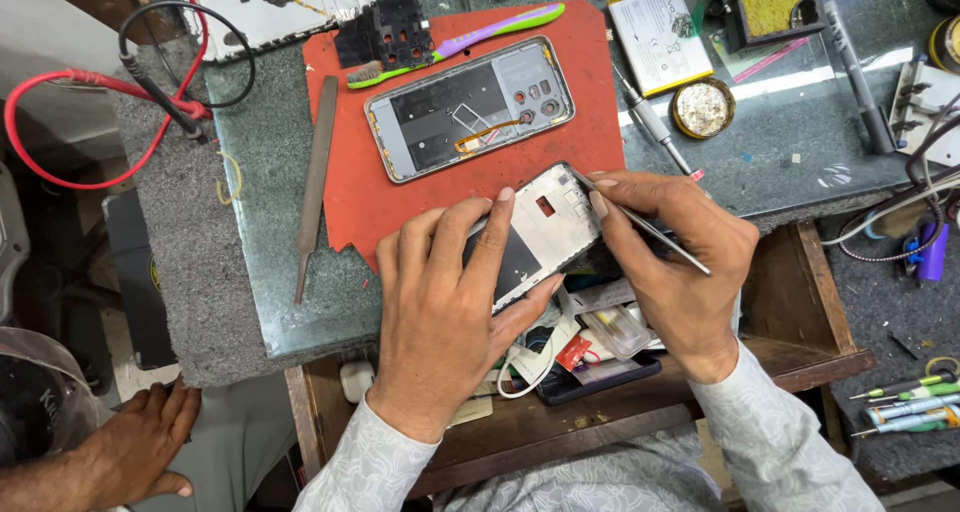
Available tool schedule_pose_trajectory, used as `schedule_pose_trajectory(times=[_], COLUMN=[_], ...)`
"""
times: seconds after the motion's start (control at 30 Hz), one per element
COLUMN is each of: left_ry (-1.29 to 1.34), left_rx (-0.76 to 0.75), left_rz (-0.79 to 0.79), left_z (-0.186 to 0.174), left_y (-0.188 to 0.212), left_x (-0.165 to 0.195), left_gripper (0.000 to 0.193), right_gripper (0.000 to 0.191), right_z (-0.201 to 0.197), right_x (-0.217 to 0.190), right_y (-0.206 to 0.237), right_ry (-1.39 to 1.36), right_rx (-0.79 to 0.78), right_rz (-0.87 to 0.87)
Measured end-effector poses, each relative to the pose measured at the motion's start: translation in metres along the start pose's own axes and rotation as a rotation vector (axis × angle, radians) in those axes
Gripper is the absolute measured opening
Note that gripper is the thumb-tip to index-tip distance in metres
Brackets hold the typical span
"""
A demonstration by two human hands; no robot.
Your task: The person disassembles a smartphone using a screwdriver and tweezers. They remove screws, detach the battery, separate the screen assembly from the chassis, and peel off internal adhesive films.
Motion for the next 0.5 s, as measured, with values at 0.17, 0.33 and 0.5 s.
schedule_pose_trajectory(times=[0.17,0.33,0.5], left_ry=[0.021,0.042,0.046], left_rx=[0.002,0.004,0.005], left_rz=[0.011,0.014,0.009], left_z=[0.0,0.001,0.001], left_y=[-0.001,-0.002,-0.002], left_x=[-0.001,-0.001,-0.001], left_gripper=[0.076,0.076,0.077], right_gripper=[0.014,0.015,0.013], right_z=[0.0,0.002,0.005], right_x=[0.011,0.015,0.017], right_y=[-0.003,-0.003,-0.004], right_ry=[-0.046,-0.078,-0.132], right_rx=[-0.021,-0.03,-0.051], right_rz=[0.05,0.069,0.09])
Point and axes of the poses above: each hand's wrist, its own y-axis away from the middle knuckle, its own z-axis out of the palm, x = y × z, the point moved 10 cm from there along -y, towards the middle knuckle, and after that the axes turned 8 degrees about -y, right-handed, at the moved point
